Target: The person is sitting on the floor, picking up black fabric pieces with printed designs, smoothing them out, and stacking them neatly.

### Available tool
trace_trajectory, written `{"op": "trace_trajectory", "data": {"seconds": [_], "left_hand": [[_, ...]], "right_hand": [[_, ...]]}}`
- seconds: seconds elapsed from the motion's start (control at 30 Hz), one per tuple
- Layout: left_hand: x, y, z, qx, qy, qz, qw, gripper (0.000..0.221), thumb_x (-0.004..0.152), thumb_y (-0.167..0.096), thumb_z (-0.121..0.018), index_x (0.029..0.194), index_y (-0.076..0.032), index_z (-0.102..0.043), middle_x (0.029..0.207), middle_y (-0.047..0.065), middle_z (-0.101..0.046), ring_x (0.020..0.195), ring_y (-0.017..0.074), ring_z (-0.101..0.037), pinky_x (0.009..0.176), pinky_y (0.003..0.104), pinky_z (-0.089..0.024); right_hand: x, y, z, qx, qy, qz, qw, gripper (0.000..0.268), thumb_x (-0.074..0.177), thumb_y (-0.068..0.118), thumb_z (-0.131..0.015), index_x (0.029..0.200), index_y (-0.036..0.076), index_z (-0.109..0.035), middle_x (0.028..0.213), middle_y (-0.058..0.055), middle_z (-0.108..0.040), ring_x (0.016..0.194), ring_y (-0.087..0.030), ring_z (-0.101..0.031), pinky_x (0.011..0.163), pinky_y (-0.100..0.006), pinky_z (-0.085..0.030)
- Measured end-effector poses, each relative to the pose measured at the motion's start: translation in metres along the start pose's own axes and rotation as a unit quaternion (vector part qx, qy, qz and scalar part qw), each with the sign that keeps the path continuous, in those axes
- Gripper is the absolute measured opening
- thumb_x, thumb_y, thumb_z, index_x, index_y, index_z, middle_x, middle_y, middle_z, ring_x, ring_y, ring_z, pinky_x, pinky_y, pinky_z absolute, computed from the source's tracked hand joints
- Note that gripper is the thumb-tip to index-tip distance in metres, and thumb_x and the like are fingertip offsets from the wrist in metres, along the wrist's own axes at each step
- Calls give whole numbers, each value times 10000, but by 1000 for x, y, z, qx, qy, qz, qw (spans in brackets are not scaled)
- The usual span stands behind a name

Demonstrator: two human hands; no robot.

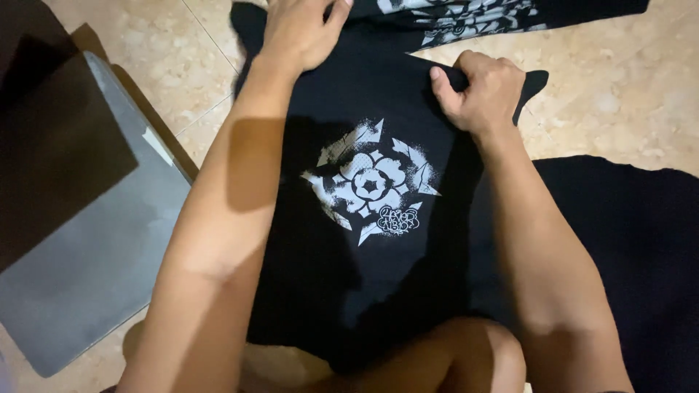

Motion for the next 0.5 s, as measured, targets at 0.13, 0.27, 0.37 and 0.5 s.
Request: {"op": "trace_trajectory", "data": {"seconds": [0.13,0.27,0.37,0.5], "left_hand": [[-15,-66,47,-33,-118,-178,976,355,1093,-392,-541,978,-103,-714,991,134,-716,914,372,-629,741,506,-420],[-22,-103,40,18,79,-152,985,720,1011,-731,-515,1182,-61,-713,1129,167,-741,988,426,-672,799,572,-465],[-20,-75,43,123,148,-56,980,789,997,-845,-542,1088,-82,-723,973,215,-746,924,448,-696,774,564,-519],[-22,-42,50,154,113,-16,981,889,980,-954,-486,948,-105,-750,931,219,-747,872,447,-701,749,546,-510]], "right_hand": [[-3,-5,20,1,-12,-35,999,531,1098,521,-574,744,127,-536,634,-16,-542,555,-259,-547,535,-396,-385],[8,5,46,-17,-6,-35,999,558,1102,571,-598,746,142,-580,632,-16,-589,569,-258,-599,492,-399,-378],[22,6,53,-65,119,-82,987,713,1108,737,-467,733,141,-580,617,-78,-613,602,-341,-635,524,-472,-449],[31,7,55,-87,164,-94,978,714,1123,735,-417,855,138,-705,755,-212,-718,720,-454,-690,592,-557,-463]]}}
Point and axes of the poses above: each hand's wrist, its own x-axis towards the middle knuckle, its own z-axis out of the back of the hand, y = z × x, the point moved 6 cm from there along x, towards the middle knuckle
